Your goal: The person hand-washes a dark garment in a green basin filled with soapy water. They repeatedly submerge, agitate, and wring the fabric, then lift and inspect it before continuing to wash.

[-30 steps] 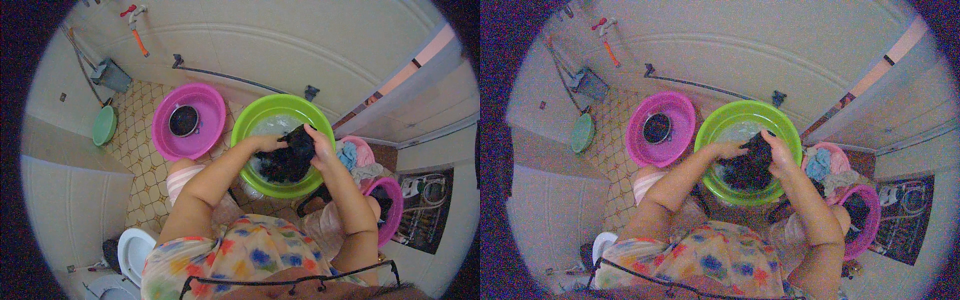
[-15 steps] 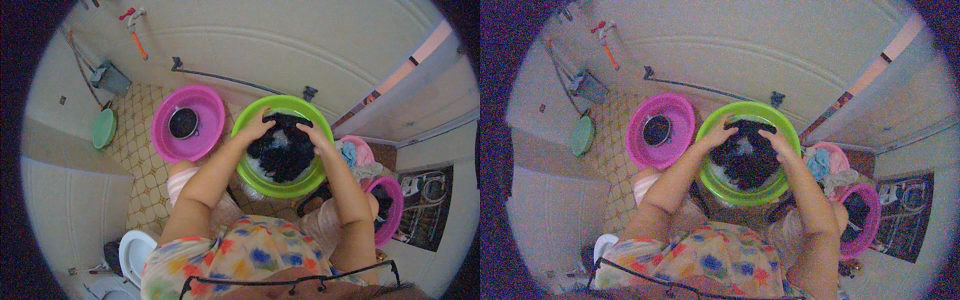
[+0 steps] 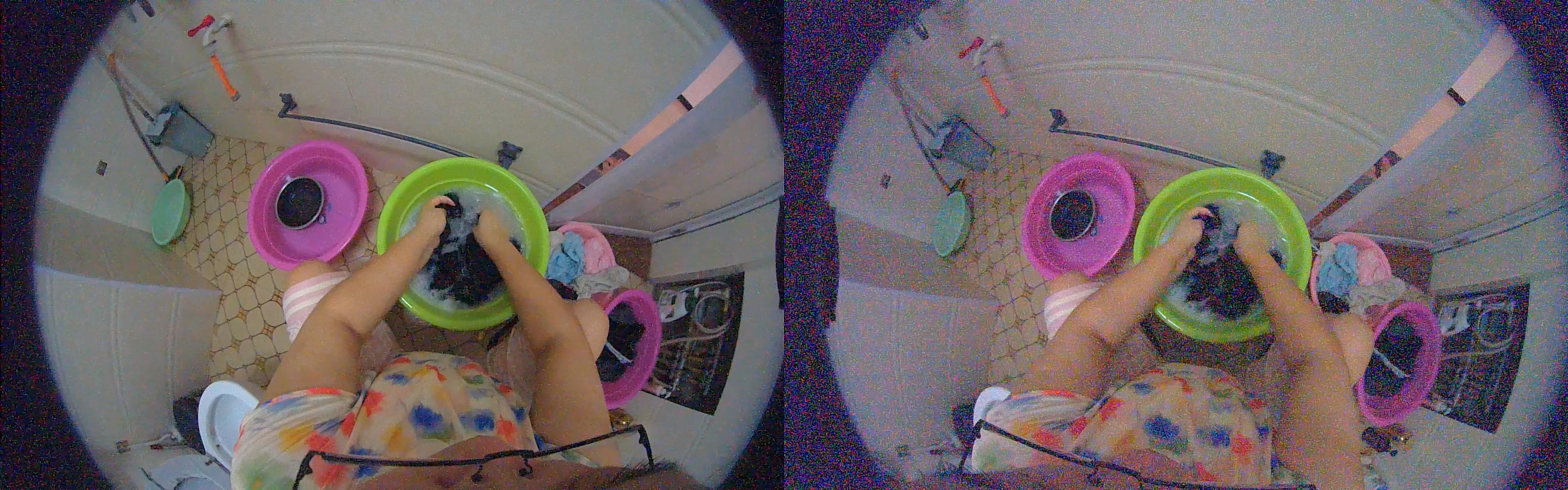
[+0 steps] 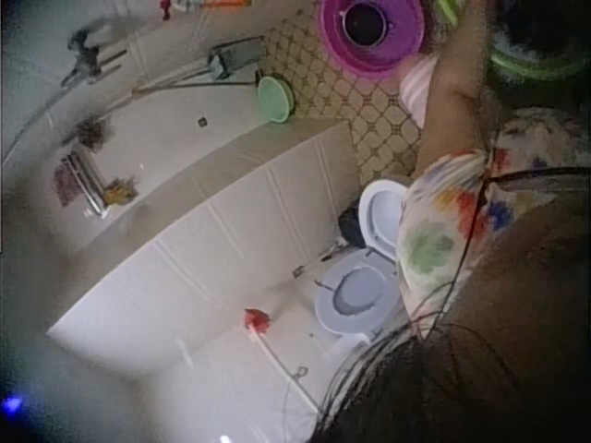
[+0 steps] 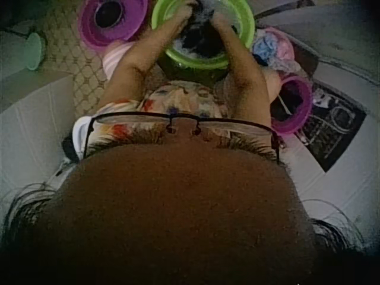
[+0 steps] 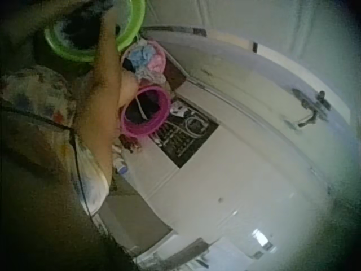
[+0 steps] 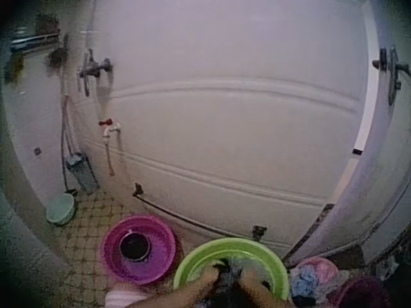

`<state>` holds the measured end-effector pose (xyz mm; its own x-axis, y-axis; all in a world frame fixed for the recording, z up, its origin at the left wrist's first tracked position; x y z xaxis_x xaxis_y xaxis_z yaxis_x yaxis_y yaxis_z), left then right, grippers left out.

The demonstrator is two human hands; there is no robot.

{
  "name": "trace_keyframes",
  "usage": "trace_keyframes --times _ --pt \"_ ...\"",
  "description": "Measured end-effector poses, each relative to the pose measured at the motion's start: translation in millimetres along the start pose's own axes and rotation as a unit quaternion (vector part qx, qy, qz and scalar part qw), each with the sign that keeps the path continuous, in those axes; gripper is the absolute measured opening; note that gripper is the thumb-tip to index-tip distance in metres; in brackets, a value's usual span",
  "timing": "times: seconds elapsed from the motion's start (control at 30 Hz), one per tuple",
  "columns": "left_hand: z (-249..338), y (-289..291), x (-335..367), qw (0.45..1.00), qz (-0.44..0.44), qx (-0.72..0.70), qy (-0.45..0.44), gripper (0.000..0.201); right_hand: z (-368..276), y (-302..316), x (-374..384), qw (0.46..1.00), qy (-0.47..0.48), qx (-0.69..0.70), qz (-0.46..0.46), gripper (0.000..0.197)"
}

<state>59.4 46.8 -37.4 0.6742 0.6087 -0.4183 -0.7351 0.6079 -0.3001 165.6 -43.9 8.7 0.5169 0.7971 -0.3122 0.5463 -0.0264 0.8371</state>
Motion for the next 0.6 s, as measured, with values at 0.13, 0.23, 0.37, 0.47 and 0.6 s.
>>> trace_keyframes --times 0.13,0.23,0.37,0.47,0.6 --pt "22 -23 -24 0.990 0.041 -0.134 -0.002 0.018 -17 2 -9 0.966 0.085 0.195 0.147 0.047" --pt "29 -31 -21 0.981 0.003 -0.191 -0.004 0.026 -41 9 -24 0.928 0.101 0.335 0.125 0.036" --pt "18 -35 -14 0.963 -0.062 -0.261 0.031 0.035 -80 34 -62 0.940 0.170 0.266 0.127 0.034" --pt "-14 -21 12 0.970 -0.008 -0.235 0.054 0.032 -106 38 -78 0.949 0.258 0.147 0.109 0.036" --pt "-24 -46 8 0.925 -0.149 -0.342 -0.073 0.040 -98 39 -67 0.978 0.164 0.119 0.057 0.045"
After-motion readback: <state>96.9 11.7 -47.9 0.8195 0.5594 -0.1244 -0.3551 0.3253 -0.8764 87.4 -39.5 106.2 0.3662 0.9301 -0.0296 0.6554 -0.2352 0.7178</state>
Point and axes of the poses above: each hand's wrist, its own x-axis towards the middle knuckle, its own y-axis out of the back of the hand, z = x × y, the point moved 9 cm from there along x, towards the middle knuckle, and after that the axes turned 2 degrees about -z, right-handed, at the moved point
